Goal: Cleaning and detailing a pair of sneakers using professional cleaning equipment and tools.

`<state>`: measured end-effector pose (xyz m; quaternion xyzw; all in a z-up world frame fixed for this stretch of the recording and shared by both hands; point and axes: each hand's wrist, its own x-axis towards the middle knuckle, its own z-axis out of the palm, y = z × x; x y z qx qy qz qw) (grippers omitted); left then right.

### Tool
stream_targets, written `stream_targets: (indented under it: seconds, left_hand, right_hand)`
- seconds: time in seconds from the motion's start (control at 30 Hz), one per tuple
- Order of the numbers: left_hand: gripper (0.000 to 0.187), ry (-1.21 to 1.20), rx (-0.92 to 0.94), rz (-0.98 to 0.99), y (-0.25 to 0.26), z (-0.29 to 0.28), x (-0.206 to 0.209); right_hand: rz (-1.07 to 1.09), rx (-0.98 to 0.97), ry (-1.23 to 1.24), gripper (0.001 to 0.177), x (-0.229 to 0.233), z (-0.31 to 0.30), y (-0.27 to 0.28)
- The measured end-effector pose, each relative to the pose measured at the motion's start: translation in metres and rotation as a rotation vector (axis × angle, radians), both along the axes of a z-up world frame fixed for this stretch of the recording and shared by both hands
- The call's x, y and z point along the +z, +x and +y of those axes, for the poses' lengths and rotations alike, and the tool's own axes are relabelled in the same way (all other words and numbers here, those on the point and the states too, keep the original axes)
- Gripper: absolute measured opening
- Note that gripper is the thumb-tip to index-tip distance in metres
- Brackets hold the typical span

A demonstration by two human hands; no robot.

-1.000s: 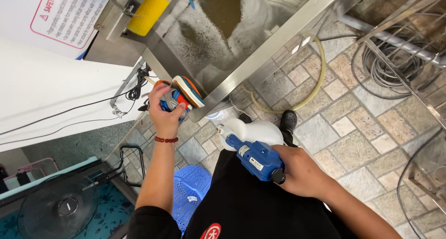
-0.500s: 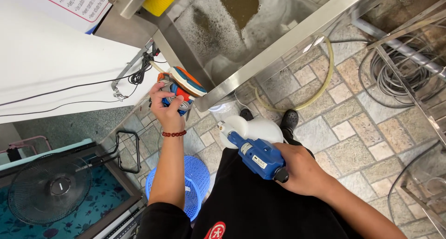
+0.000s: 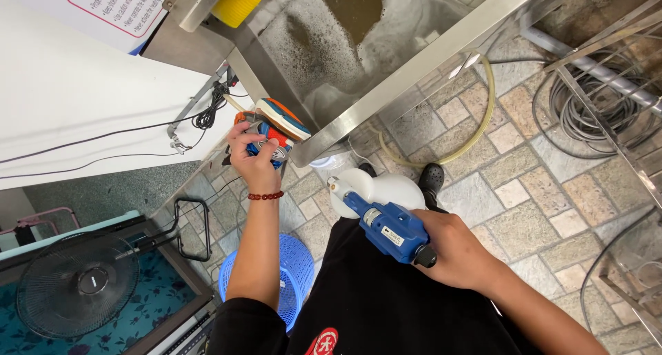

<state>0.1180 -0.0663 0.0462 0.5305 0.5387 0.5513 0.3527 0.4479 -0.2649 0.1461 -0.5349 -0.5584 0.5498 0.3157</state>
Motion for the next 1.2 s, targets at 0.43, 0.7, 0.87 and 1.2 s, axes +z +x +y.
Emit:
stream_targets:
  seconds: [0.43,0.7,0.87,1.2]
  left_hand:
    - [0.029,0.016,0.05,0.051,0.012,0.007,-0.002]
    - [0.03,0.052,0.116,0.117,0.02,0.016,-0.001]
    - [0.029,0.051,0.176,0.151,0.03,0.023,0.009]
    - [0.03,0.04,0.216,0.147,0.043,0.031,0.0]
  right_hand:
    - [-0.073,0.006,0.011,0.042,0.002,-0.001,0.001]
    - [0.042,-0.123,0.056,0.045,-0.027,-0.02,0.034]
    - [0.015,-0.303,0.316,0.035,-0.058,-0.05,0.056]
    - [0.471,-0.825,0.268,0.036,-0.039,-0.026,0.075]
